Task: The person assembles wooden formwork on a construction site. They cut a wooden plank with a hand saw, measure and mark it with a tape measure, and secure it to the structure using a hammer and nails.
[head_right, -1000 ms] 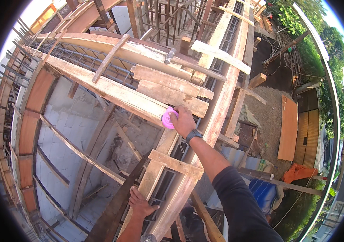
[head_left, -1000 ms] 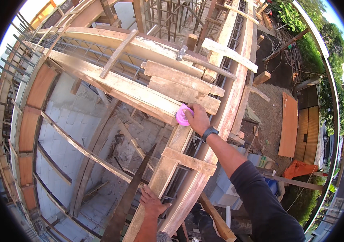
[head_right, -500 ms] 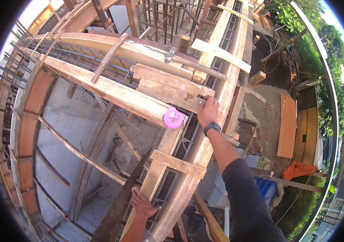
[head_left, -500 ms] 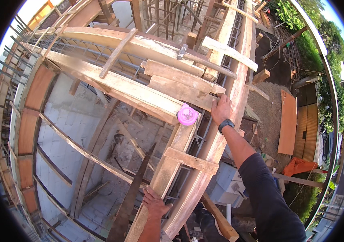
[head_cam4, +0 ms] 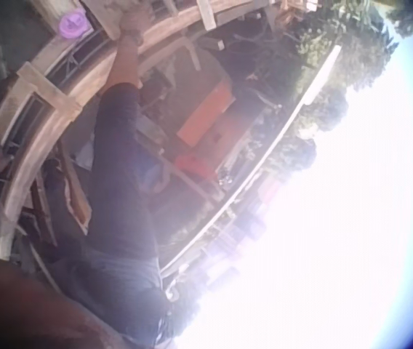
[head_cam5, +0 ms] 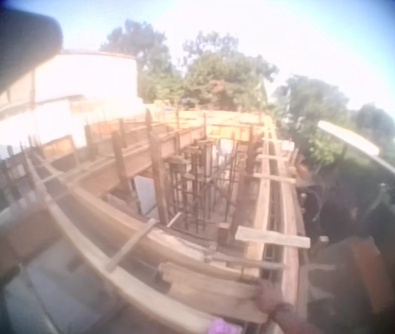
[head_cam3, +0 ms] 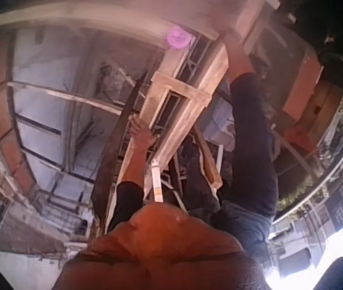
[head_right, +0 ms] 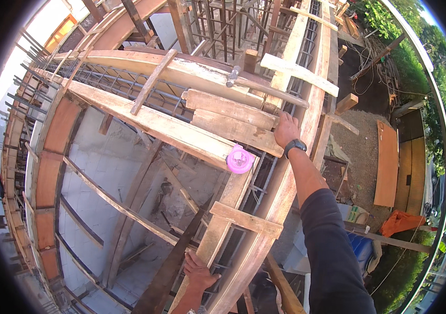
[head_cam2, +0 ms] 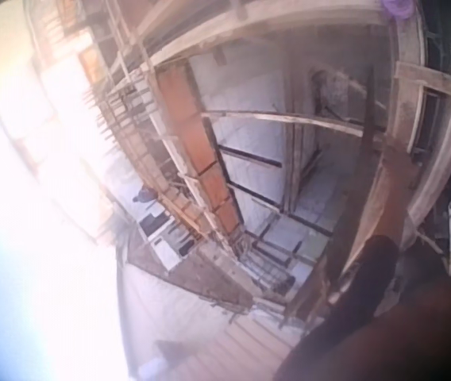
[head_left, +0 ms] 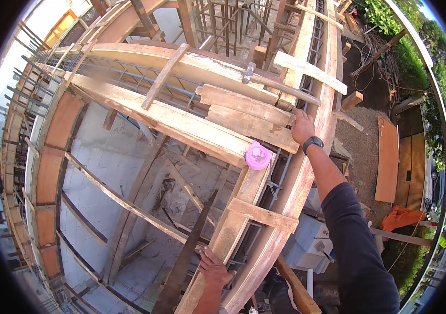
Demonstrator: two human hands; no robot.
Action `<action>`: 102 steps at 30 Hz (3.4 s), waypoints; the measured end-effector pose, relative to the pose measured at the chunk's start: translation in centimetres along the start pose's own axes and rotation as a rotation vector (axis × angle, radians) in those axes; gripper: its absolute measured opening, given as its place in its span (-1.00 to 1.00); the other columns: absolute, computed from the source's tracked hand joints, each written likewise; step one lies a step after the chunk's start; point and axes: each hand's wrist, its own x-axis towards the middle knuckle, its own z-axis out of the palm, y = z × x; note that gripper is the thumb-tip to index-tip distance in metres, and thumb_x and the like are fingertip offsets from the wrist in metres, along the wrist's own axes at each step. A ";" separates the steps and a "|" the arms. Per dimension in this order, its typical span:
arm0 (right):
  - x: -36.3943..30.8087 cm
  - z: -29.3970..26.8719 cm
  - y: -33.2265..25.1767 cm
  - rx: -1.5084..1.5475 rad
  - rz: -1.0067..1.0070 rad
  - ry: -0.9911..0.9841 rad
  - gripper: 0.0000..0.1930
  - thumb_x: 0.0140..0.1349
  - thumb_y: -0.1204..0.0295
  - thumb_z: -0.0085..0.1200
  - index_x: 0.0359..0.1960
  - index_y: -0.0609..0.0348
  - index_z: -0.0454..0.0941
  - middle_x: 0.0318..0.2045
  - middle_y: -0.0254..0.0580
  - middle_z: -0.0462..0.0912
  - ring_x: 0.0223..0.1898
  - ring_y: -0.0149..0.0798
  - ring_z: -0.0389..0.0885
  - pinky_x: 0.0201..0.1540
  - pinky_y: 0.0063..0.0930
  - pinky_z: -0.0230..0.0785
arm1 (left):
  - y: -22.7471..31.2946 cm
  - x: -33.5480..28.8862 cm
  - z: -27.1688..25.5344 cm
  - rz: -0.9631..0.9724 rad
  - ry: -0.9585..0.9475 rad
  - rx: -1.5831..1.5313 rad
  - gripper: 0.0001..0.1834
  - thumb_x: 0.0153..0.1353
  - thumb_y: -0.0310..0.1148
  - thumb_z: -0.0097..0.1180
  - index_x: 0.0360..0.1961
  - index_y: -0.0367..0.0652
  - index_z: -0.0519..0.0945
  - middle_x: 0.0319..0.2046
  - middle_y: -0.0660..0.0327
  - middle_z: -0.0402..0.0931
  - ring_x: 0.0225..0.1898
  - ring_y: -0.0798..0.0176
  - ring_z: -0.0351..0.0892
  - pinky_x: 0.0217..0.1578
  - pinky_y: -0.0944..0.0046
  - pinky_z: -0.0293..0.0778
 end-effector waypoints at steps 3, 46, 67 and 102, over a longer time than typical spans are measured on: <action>-1.1 -0.9 -1.2 -0.085 0.046 -0.090 -0.43 0.24 0.40 0.08 0.34 -0.03 0.35 0.30 -0.16 0.45 0.31 0.06 0.36 0.27 0.20 0.26 | -0.3 -0.2 0.0 -0.014 -0.001 0.007 0.62 -0.13 0.02 0.57 0.43 -0.41 -0.60 0.47 -0.46 -0.49 0.45 -0.48 -0.16 0.36 -0.42 -0.14; -49.4 -25.5 -4.6 1.781 0.765 -1.142 -0.01 0.19 -0.49 -0.18 0.07 0.37 0.53 -0.67 -0.21 0.36 -0.72 -0.42 0.20 -0.71 -0.50 0.04 | -4.7 -2.9 0.6 0.257 0.248 -0.417 0.40 -0.14 -0.12 0.57 0.57 0.00 -0.21 0.50 -0.12 -0.03 0.52 -0.20 -0.09 0.48 -0.15 -0.16; -66.4 -39.6 -5.0 0.809 0.785 -1.060 -0.44 0.37 0.06 0.07 0.05 0.43 0.52 -0.59 -0.19 0.57 -0.71 -0.49 0.31 -0.65 -0.58 0.20 | -1.4 -22.7 2.4 0.365 -0.217 -2.010 -0.60 0.49 -0.05 -0.01 0.09 -0.16 0.40 -0.11 0.12 0.58 0.00 0.14 0.65 0.07 0.06 0.59; -71.7 -3.7 -29.0 0.737 -0.088 -0.980 -0.46 0.40 0.12 0.17 0.19 0.33 0.39 -0.04 -0.14 0.56 -0.11 -0.37 0.51 -0.02 -0.43 0.42 | -14.2 -28.5 31.8 -0.073 0.191 -1.909 -0.58 0.35 -0.20 0.23 0.08 -0.28 0.57 -0.27 0.14 0.66 -0.24 0.30 0.66 -0.17 0.27 0.60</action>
